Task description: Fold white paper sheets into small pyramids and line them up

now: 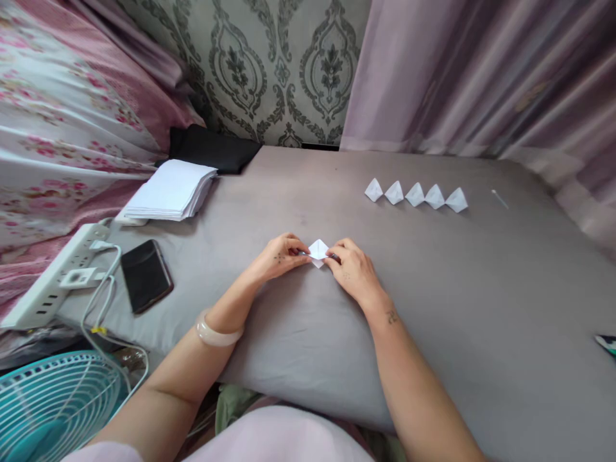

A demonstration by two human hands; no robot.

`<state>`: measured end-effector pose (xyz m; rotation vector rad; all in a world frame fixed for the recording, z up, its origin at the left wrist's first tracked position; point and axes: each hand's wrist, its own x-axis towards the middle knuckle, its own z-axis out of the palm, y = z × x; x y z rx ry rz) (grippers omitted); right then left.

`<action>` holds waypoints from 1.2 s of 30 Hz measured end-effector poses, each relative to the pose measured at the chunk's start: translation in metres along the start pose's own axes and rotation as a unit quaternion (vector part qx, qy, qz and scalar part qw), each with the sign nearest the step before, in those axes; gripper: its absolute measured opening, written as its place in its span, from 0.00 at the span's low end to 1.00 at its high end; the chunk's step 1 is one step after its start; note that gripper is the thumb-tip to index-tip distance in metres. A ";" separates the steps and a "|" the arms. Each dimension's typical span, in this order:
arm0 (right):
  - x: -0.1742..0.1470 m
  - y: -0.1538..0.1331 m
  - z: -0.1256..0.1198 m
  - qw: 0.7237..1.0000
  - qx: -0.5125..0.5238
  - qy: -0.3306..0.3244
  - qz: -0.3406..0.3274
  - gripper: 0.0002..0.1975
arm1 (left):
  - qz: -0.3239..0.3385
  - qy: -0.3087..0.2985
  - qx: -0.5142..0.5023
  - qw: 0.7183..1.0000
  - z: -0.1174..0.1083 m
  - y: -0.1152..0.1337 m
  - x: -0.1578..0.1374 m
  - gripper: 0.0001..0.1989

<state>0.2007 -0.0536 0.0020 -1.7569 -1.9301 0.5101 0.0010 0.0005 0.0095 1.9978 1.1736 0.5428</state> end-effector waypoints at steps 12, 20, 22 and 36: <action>0.002 -0.001 -0.001 1.000 -0.002 -0.005 -0.012 0.13 | -0.039 0.070 0.002 0.997 0.013 0.004 0.000 0.08; 0.009 -0.007 0.009 0.997 -0.009 0.042 0.063 0.13 | -0.050 0.116 0.033 0.991 0.025 0.004 0.000 0.10; 0.011 -0.007 0.011 0.997 -0.012 0.047 0.063 0.13 | -0.045 0.121 0.046 0.991 0.026 0.004 0.001 0.12; 0.016 -0.010 0.012 0.993 -0.032 0.037 0.111 0.13 | -0.033 0.127 0.120 0.984 0.034 0.002 0.006 0.11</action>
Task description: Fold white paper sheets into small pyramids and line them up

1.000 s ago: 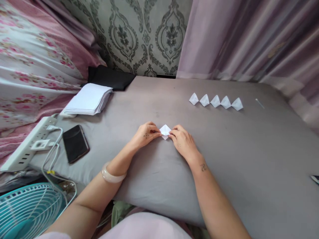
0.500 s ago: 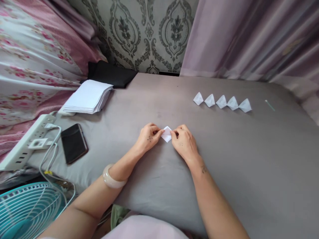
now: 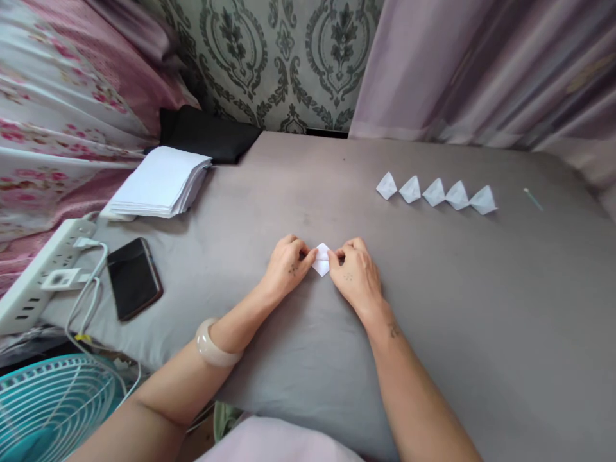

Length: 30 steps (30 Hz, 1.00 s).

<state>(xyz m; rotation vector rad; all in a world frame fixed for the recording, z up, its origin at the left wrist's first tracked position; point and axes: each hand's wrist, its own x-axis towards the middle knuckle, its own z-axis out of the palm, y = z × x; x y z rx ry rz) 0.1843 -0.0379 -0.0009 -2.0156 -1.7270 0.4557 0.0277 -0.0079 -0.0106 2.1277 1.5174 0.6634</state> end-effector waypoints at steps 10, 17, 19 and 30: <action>0.000 -0.004 -0.001 0.999 -0.032 -0.008 0.024 0.13 | -0.011 -0.018 0.096 0.995 0.003 0.007 -0.001 0.10; 0.001 -0.008 -0.002 0.998 -0.049 -0.021 0.040 0.13 | -0.002 -0.022 0.127 0.992 0.003 0.008 0.000 0.11; 0.001 -0.009 -0.003 0.997 -0.049 -0.028 0.044 0.13 | 0.001 -0.020 0.127 0.992 0.004 0.008 0.000 0.11; -0.001 -0.002 -0.001 0.999 -0.050 -0.016 -0.001 0.13 | -0.039 0.001 0.007 0.999 -0.002 0.003 -0.005 0.08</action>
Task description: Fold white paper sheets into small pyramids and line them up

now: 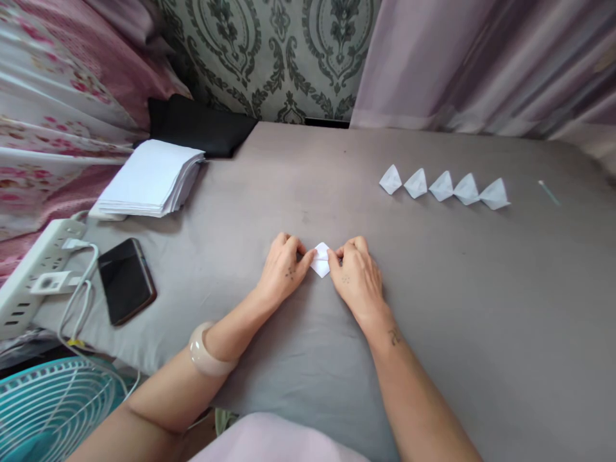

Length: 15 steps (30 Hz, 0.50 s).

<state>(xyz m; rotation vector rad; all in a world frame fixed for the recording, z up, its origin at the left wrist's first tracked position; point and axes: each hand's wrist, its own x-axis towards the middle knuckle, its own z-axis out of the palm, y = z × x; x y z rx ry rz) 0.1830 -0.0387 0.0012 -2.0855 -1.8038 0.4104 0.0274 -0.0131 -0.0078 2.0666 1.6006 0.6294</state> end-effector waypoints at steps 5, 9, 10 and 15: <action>0.000 0.001 0.001 1.000 -0.005 0.005 -0.008 0.13 | -0.037 0.000 -0.037 0.999 -0.003 -0.005 -0.002 0.05; 0.000 0.002 0.002 1.000 -0.001 0.014 -0.015 0.13 | -0.036 0.003 -0.028 0.999 -0.002 -0.007 -0.002 0.06; 0.000 0.002 0.002 1.000 -0.001 0.015 -0.017 0.14 | -0.033 0.003 -0.024 0.999 -0.001 -0.006 -0.002 0.06; 0.000 0.002 0.001 1.000 0.004 0.010 -0.012 0.14 | -0.006 -0.012 0.026 1.000 -0.001 -0.002 -0.002 0.05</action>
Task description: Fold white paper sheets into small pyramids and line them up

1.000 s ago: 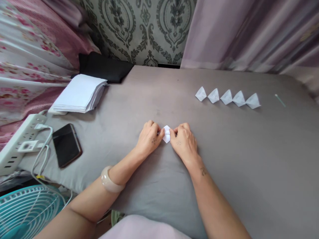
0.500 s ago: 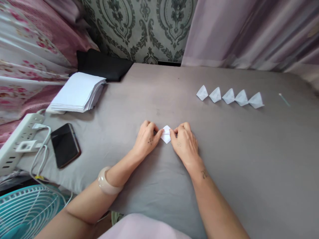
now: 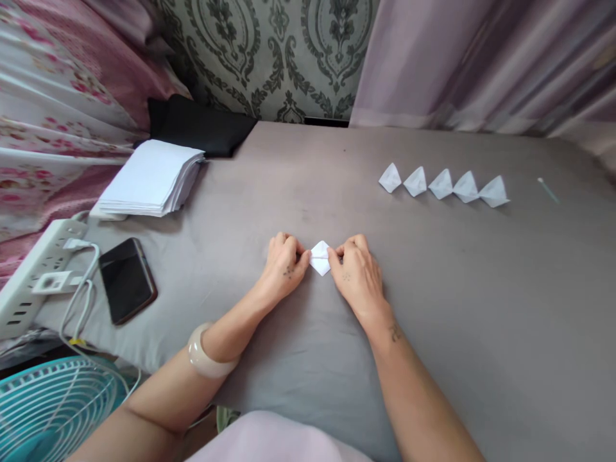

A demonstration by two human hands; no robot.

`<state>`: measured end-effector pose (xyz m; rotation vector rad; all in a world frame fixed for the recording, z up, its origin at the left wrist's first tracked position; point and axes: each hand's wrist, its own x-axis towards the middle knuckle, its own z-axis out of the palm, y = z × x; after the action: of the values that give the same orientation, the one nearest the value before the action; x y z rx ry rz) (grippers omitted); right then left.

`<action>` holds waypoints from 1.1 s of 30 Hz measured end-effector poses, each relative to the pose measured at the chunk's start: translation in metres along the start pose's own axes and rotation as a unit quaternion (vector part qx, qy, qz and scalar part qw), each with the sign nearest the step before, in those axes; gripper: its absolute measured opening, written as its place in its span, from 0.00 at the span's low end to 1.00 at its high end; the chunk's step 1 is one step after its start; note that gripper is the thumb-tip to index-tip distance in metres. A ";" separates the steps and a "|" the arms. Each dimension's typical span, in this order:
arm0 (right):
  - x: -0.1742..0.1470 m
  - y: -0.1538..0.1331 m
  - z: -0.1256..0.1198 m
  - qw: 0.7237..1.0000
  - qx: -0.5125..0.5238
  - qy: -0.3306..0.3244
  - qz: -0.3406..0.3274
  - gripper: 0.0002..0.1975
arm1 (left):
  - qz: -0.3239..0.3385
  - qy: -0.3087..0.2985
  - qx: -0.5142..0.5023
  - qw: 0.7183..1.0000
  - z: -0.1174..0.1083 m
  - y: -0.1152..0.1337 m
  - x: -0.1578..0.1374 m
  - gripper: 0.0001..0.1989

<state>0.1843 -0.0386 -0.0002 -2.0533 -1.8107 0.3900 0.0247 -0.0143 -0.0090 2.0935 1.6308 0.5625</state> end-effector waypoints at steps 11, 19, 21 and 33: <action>0.007 0.009 -0.002 0.996 0.087 -0.019 0.023 0.15 | 0.162 -0.078 -0.001 0.984 -0.005 -0.002 0.004 0.19; 0.010 0.015 -0.011 0.982 0.181 -0.028 0.050 0.11 | 0.170 -0.066 -0.003 0.983 -0.005 -0.002 0.005 0.18; 0.009 0.014 -0.008 0.985 0.166 -0.018 0.046 0.10 | 0.167 -0.068 0.001 0.984 -0.005 -0.002 0.005 0.19; 0.001 0.002 0.005 1.000 0.012 0.017 0.009 0.10 | 0.182 -0.058 0.017 0.981 -0.003 -0.007 0.005 0.18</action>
<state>0.1834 -0.0373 -0.0057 -2.0485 -1.7622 0.3777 0.0190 -0.0076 -0.0100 2.4194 1.2061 0.5160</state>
